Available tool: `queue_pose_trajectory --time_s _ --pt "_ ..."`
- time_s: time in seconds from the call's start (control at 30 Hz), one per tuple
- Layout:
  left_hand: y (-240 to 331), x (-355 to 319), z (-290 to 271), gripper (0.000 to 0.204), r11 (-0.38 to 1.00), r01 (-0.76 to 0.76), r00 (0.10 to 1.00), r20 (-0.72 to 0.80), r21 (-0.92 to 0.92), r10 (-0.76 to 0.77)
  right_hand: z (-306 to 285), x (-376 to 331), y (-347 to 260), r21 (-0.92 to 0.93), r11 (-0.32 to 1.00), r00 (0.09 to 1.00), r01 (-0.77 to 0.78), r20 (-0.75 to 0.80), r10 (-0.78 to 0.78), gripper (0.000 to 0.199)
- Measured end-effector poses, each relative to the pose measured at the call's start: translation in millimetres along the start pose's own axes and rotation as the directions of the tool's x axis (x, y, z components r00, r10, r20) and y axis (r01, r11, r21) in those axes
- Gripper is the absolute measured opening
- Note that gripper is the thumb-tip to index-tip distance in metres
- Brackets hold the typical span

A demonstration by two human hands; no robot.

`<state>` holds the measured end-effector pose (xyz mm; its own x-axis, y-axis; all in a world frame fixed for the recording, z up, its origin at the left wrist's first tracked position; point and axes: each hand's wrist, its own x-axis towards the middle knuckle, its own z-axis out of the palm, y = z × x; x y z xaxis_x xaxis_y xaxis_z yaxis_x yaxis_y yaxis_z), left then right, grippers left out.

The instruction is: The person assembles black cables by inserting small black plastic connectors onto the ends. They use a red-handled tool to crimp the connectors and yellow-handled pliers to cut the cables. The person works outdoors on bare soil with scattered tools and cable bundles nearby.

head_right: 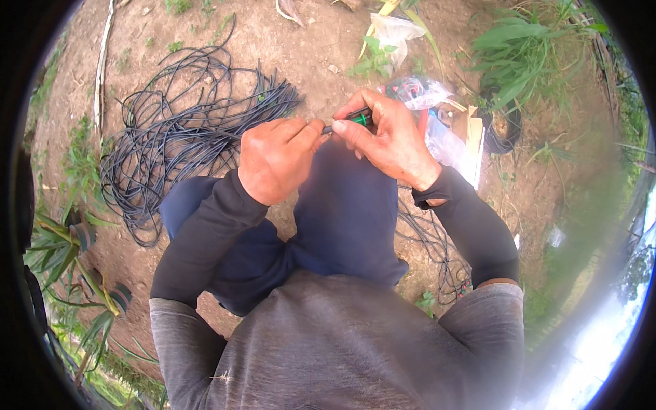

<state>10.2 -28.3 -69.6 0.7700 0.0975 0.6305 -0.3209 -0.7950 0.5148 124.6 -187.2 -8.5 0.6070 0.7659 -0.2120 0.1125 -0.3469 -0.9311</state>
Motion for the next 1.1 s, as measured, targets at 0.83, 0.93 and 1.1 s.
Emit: queue_pose_trajectory --time_s 0.83,0.93,1.1 --pt "-6 -3 -6 0.013 0.981 0.053 0.972 0.233 -0.188 -0.008 -18 -4 -5 -0.44 0.866 0.952 0.239 0.283 -0.119 0.018" --pt "-7 -3 -4 0.013 0.961 0.088 0.969 0.245 -0.262 -0.022 -15 -7 -11 -0.489 0.827 0.945 0.277 0.293 -0.143 0.015" --pt "-11 -3 -5 0.018 0.885 0.221 0.934 0.35 -0.409 -0.071 -12 -9 -17 -0.547 0.732 0.903 0.407 0.36 -0.233 0.012"
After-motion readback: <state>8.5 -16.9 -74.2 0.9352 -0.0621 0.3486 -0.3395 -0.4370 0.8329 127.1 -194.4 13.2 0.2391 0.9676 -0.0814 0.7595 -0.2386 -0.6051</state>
